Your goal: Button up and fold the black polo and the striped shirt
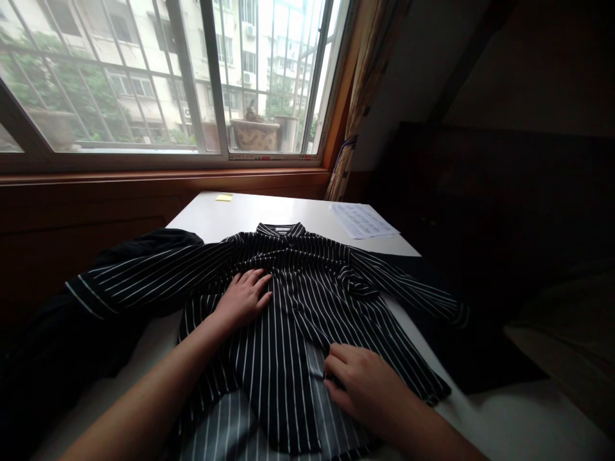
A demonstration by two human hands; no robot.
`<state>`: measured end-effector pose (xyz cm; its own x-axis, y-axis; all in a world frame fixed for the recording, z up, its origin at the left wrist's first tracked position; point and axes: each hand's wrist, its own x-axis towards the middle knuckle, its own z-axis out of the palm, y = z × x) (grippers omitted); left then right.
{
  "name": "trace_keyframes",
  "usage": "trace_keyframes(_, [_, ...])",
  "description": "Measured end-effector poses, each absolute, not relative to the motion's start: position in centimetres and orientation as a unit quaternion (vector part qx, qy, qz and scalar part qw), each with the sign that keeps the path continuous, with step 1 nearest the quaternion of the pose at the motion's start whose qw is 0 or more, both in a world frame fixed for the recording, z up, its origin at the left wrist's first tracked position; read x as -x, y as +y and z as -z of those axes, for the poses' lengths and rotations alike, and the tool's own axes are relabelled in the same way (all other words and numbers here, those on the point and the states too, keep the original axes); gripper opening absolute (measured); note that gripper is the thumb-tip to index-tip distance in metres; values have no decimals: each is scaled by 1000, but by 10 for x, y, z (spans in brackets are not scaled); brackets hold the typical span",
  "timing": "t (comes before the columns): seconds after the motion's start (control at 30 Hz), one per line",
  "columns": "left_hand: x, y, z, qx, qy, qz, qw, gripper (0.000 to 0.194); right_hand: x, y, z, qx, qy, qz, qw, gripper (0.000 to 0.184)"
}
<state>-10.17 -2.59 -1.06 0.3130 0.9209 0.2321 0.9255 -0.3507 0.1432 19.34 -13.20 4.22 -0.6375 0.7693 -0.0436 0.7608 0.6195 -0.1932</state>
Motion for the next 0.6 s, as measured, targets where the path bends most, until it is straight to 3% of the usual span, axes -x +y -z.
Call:
trace_keyframes(0.17, [102,-25,11,810,-570,139,3,51,-198,-143,-58,426,-887,-175,29,7])
trace_keyframes(0.37, [103,-25,12,811,-567,143,5,51,-208,-159,-86,377,-852,-362,-9,14])
trace_keyframes(0.6, [102,-25,12,814,-562,149,0,51,-209,-159,-79,370,-851,-374,-3,15])
